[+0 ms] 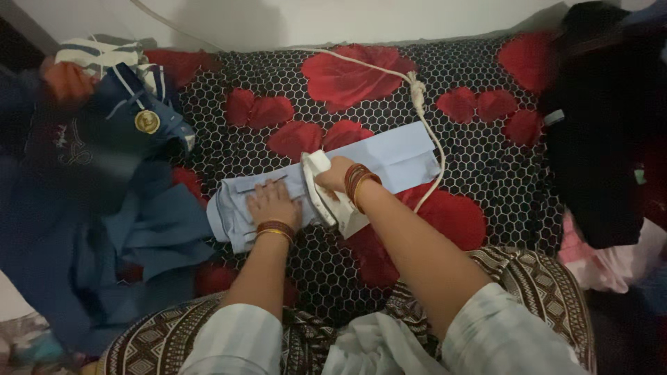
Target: The person irons a light blue shirt and a pair of blue pants on a bed. They fold the shirt, iron it, then unfold and iron the pants, smoothing and folding them as they go.
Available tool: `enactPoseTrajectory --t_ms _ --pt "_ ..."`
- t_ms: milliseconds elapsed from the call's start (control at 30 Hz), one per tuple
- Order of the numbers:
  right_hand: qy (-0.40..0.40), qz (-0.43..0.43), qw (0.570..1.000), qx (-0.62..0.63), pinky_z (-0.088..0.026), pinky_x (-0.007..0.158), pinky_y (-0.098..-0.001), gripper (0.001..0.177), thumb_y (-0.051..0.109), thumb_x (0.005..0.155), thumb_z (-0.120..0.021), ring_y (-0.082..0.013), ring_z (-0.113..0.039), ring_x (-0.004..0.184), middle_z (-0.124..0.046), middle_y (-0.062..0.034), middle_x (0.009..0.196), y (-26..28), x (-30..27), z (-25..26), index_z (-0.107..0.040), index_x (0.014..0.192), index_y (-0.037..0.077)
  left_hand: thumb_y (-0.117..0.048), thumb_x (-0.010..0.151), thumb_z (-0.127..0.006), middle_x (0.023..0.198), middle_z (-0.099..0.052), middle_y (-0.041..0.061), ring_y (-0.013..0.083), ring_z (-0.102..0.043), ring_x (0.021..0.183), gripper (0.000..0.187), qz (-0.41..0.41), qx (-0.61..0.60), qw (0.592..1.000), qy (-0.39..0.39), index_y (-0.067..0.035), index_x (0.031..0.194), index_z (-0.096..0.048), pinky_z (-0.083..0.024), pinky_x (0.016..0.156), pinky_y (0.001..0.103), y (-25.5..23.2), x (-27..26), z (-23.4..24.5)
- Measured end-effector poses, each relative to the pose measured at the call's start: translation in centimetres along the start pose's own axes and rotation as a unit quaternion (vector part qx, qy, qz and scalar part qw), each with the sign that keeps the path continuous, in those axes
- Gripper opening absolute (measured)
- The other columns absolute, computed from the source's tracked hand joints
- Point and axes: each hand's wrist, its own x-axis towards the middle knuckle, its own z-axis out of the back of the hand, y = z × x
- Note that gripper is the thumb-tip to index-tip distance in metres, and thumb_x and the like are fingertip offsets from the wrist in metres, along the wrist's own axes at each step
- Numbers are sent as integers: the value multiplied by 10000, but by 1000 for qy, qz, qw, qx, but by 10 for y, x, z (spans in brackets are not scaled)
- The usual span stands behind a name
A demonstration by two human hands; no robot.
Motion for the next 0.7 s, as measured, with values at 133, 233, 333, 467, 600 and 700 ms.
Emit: enactPoseTrajectory --t_ms 133,233,333,467,600,700 --pt "-17 -35 998 54 -604 782 -455 363 303 784 -665 -332 -762 742 -746 -194 752 3 17 -13 -749 808 -49 -598 1005 -335 1704 -71 122 356 -41 1563 773 5 5 997 74 -179 1627 -151 -4 1219 581 -6 -3 12" --pt "-48 -78 993 72 -620 840 -485 357 259 816 -663 -385 -770 898 -747 -232 945 10 19 -21 -731 985 -47 -609 999 -318 1714 -49 116 349 -14 1568 791 10 26 996 84 -181 1638 -133 18 1220 578 -7 -4 15" --pt "-87 -79 993 24 -553 946 -481 381 240 820 -695 -418 -688 1089 -708 -253 1146 14 13 -22 -724 1116 1 -617 997 -322 1719 -49 112 355 -12 1570 801 5 30 996 79 -174 1639 -139 18 1216 584 -8 -5 12" --pt "-92 -89 991 35 -544 970 -471 372 242 844 -692 -412 -671 1142 -700 -250 1203 18 8 -20 -721 1146 27 -615 989 -330 1722 -34 100 344 -6 1575 809 11 29 996 88 -180 1641 -129 19 1219 579 -7 -4 10" --pt "-85 -86 992 29 -557 966 -465 356 238 862 -690 -397 -682 1144 -709 -247 1195 14 8 -19 -730 1142 22 -611 982 -343 1723 -11 106 341 13 1571 820 8 39 994 97 -182 1643 -117 34 1219 571 -6 -4 11" --pt "-94 -94 991 17 -542 981 -465 369 269 868 -713 -398 -665 1160 -690 -253 1207 8 10 -18 -727 1143 23 -619 986 -327 1723 10 108 344 32 1572 817 9 33 993 114 -189 1642 -99 29 1211 577 -7 -5 14"
